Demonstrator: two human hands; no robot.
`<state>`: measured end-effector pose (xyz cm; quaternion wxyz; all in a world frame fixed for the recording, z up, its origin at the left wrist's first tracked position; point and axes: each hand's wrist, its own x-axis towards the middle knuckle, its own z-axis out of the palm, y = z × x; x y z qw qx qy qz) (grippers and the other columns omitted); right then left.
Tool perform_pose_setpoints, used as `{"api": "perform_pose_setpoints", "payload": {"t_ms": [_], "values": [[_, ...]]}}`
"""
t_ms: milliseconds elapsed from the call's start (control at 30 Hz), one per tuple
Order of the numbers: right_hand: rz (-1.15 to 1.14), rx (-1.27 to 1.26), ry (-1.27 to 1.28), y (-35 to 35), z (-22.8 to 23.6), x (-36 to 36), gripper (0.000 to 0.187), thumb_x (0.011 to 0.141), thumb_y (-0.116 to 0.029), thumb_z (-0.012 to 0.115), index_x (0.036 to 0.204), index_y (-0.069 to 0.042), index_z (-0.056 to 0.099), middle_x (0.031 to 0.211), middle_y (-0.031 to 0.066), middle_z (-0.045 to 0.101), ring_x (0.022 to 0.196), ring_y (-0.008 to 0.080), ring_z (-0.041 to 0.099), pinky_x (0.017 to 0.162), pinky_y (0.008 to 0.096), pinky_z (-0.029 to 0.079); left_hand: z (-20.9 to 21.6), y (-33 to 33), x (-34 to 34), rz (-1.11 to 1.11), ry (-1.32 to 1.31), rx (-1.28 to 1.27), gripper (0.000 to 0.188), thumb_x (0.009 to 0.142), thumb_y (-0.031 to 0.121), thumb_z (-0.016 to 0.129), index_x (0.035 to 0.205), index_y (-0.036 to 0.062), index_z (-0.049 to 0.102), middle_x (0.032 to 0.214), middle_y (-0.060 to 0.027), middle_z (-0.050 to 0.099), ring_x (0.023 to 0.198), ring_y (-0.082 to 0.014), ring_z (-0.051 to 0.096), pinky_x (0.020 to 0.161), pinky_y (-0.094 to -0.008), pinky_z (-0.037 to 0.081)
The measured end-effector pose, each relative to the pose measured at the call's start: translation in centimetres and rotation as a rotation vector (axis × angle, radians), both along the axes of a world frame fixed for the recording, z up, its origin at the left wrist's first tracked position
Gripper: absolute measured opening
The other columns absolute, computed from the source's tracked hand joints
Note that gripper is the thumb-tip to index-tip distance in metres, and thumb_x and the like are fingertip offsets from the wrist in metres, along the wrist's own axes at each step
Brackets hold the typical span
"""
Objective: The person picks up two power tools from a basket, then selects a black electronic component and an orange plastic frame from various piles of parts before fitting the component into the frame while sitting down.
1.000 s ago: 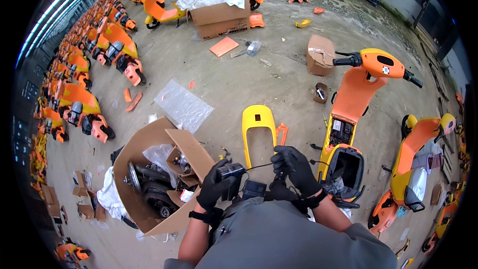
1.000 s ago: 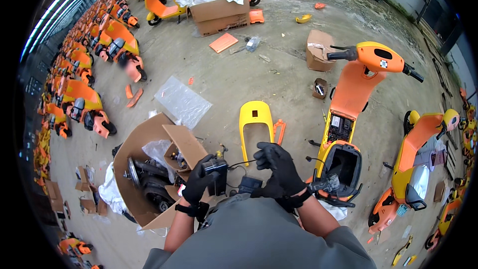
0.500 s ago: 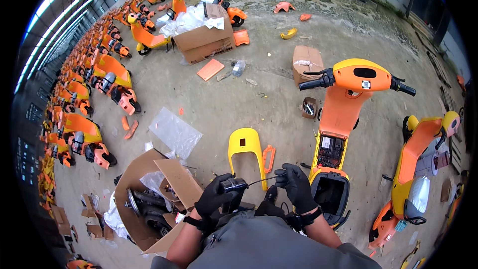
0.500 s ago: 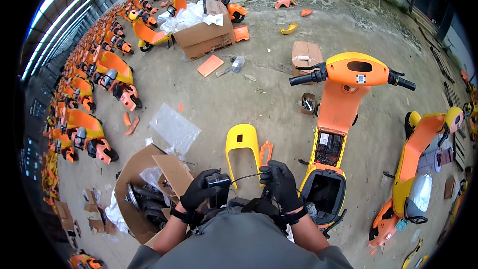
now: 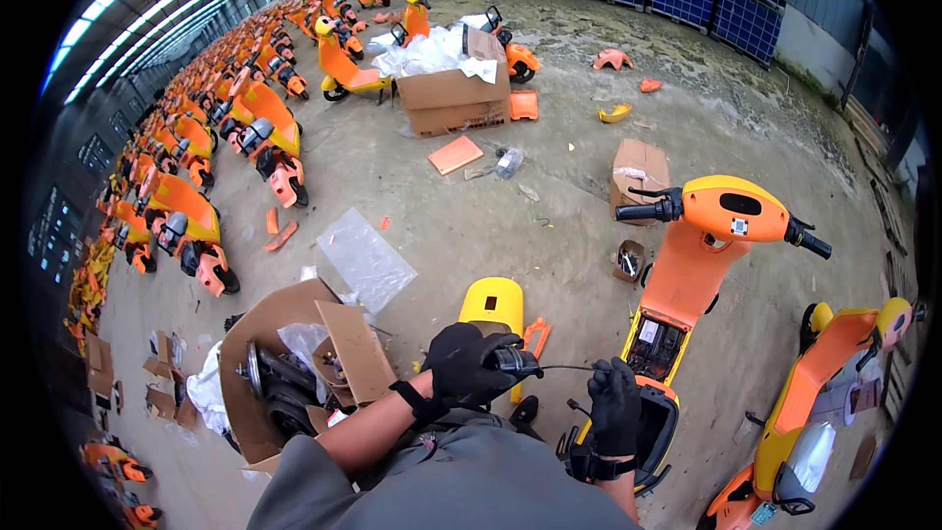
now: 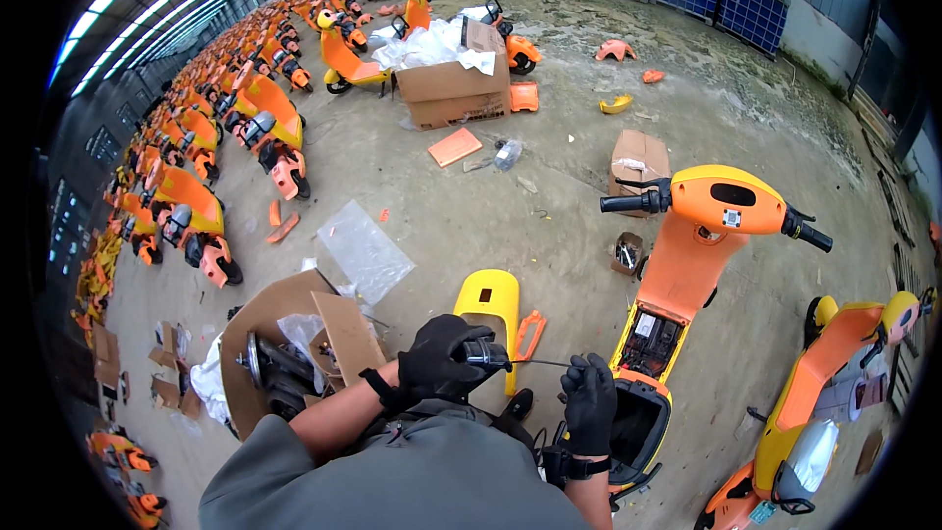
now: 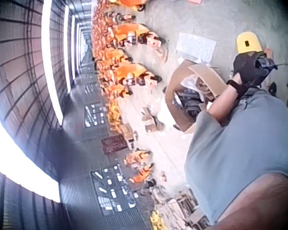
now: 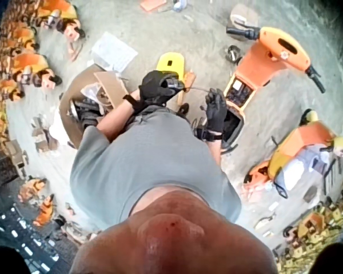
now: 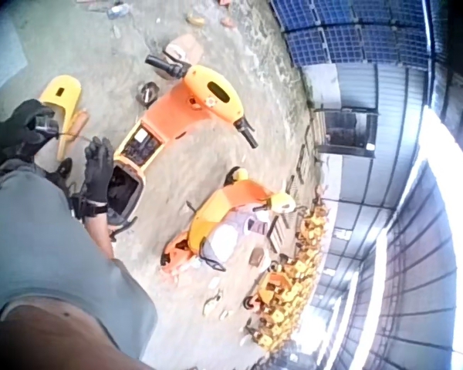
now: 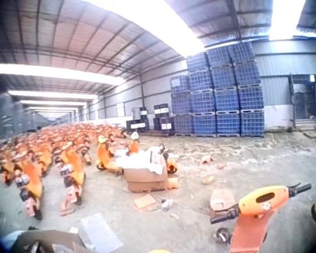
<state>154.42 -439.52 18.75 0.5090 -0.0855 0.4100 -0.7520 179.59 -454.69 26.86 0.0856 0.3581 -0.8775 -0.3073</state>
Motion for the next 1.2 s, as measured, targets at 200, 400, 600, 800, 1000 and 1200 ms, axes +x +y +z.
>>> {"api": "perform_pose_setpoints", "payload": {"t_ms": [200,400,600,800,1000,1200], "values": [[-0.004,-0.086,-0.043,0.2,-0.3,-0.9,0.02,0.105,-0.023,0.057,0.118,-0.008,0.059,0.099,0.0041,0.064,0.08,0.0107,0.055,0.068,0.0248,0.046,-0.3,-0.1,-2.2,0.043,0.302,0.743,0.038,0.083,0.025,0.077,0.112,0.0063,0.062,0.084,0.0018,0.062,0.08,-0.0125,0.059,0.074,-0.0321,0.047],[-0.086,-0.034,0.007,-1.0,-0.4,-0.9,0.018,0.106,-0.026,0.054,0.115,-0.011,0.057,0.087,0.0,0.057,0.072,0.0083,0.05,0.063,0.0244,0.044,-0.8,-3.1,-2.7,-0.118,0.175,0.68,0.08,0.085,0.023,0.071,0.153,0.0016,0.035,0.127,-0.0105,0.058,0.114,-0.0183,0.057,0.1,-0.0307,0.046],[-0.177,0.034,-0.003,-3.9,-0.9,-0.1,0.024,0.106,-0.026,0.053,0.122,-0.008,0.055,0.09,0.0027,0.059,0.071,0.0109,0.053,0.062,0.0268,0.046,-2.1,-8.1,-3.0,-0.263,0.133,0.652,0.085,0.085,0.019,0.07,0.158,0.0084,0.027,0.126,-0.008,0.06,0.109,-0.0154,0.058,0.095,-0.029,0.047],[-0.16,-0.11,-0.079,-10.5,-0.4,3.6,0.032,0.105,-0.021,0.055,0.134,-0.007,0.054,0.102,0.0042,0.062,0.086,0.0099,0.059,0.076,0.0243,0.051,-7.0,-16.2,0.4,-0.33,0.254,0.839,0.079,0.083,0.013,0.07,0.152,0.0076,0.034,0.114,-0.0015,0.059,0.099,-0.0088,0.055,0.087,-0.0255,0.048],[-0.178,0.066,-0.062,-21.6,-0.1,12.9,0.027,0.104,-0.031,0.056,0.122,-0.01,0.058,0.099,0.0047,0.063,0.078,0.0127,0.057,0.067,0.028,0.049,-11.4,-26.0,6.9,-0.34,0.39,0.835,0.053,0.085,0.012,0.07,0.133,0.0062,0.049,0.111,-0.0038,0.065,0.098,-0.0107,0.061,0.087,-0.0286,0.05],[0.076,0.138,0.235,-31.1,2.5,21.7,0.037,0.105,-0.039,0.053,0.12,-0.006,0.057,0.089,0.0071,0.064,0.073,0.015,0.058,0.067,0.0295,0.051,-11.5,-34.6,16.4,-0.343,0.376,0.855,0.07,0.09,0.024,0.072,0.148,-0.0008,0.039,0.129,-0.0097,0.06,0.118,-0.0165,0.057,0.101,-0.0317,0.047]]}}
